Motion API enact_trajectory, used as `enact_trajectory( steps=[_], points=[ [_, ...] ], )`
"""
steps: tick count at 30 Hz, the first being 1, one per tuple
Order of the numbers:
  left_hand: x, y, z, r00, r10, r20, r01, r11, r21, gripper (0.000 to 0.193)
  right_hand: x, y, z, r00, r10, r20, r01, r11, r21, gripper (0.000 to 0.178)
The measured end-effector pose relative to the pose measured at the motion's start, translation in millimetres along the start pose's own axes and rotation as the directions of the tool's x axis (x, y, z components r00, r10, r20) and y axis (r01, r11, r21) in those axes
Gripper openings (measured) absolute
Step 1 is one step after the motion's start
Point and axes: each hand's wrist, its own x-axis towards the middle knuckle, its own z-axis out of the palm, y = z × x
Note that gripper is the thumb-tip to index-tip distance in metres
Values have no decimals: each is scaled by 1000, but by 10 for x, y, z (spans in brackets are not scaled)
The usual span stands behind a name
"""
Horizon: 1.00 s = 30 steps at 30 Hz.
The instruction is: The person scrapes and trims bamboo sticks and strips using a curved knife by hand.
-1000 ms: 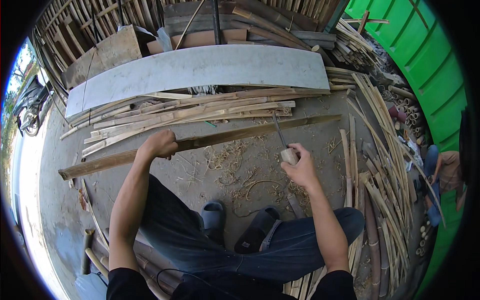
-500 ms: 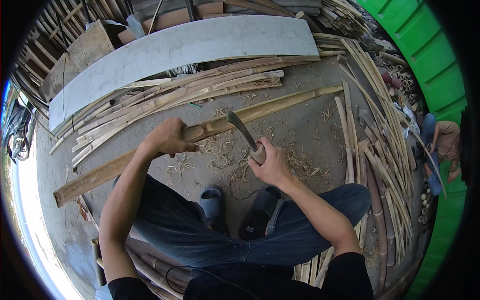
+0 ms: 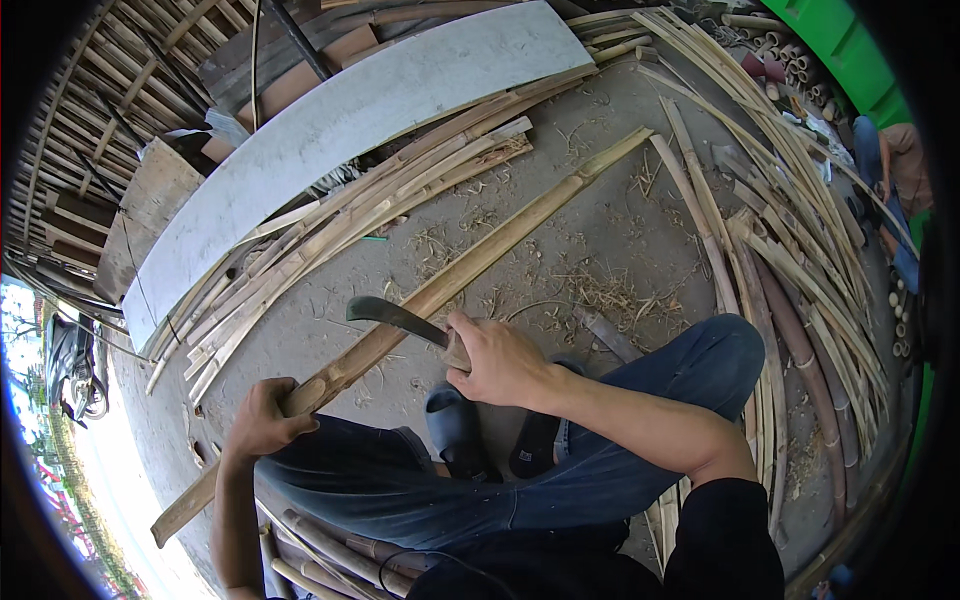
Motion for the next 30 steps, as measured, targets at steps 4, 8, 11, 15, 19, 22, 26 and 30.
enact_trajectory(
  steps=[4, 8, 11, 15, 19, 22, 26, 30],
  points=[
    [-570, -223, 231, 988, -72, -135, 56, 992, -117, 39, -107, 51, 165, 990, -12, 143, 20, 999, -50, 60],
    [-685, -18, 684, 895, 160, -417, -138, 987, 83, 50, -199, 263, 218, 986, -10, 167, 9, 1000, 5, 61],
    [-654, 315, 703, 923, 101, -371, 32, 941, 336, 81, -158, 190, 156, 979, 79, 186, -54, 989, -139, 57],
    [-178, 640, 696, 943, 229, -242, -142, 933, 330, 102, -75, 229, 156, 984, 88, 154, -53, 974, -221, 52],
    [495, 550, 955, 996, 46, 75, -63, 967, 245, 79, -57, 335, 92, 994, 79, 74, -49, 937, -347, 49],
    [552, 503, 974, 997, 65, 34, -66, 998, 25, 47, -64, 366, 149, 983, 176, 48, -157, 950, -269, 47],
    [522, 318, 1137, 983, 107, -147, -119, 990, -78, 49, -149, 39, 412, 987, -4, 159, 33, 983, -180, 50],
    [609, 201, 1207, 965, 186, -187, -213, 966, -143, 46, 255, 630, 122, 978, 173, -117, -200, 935, -293, 38]
  ],
)
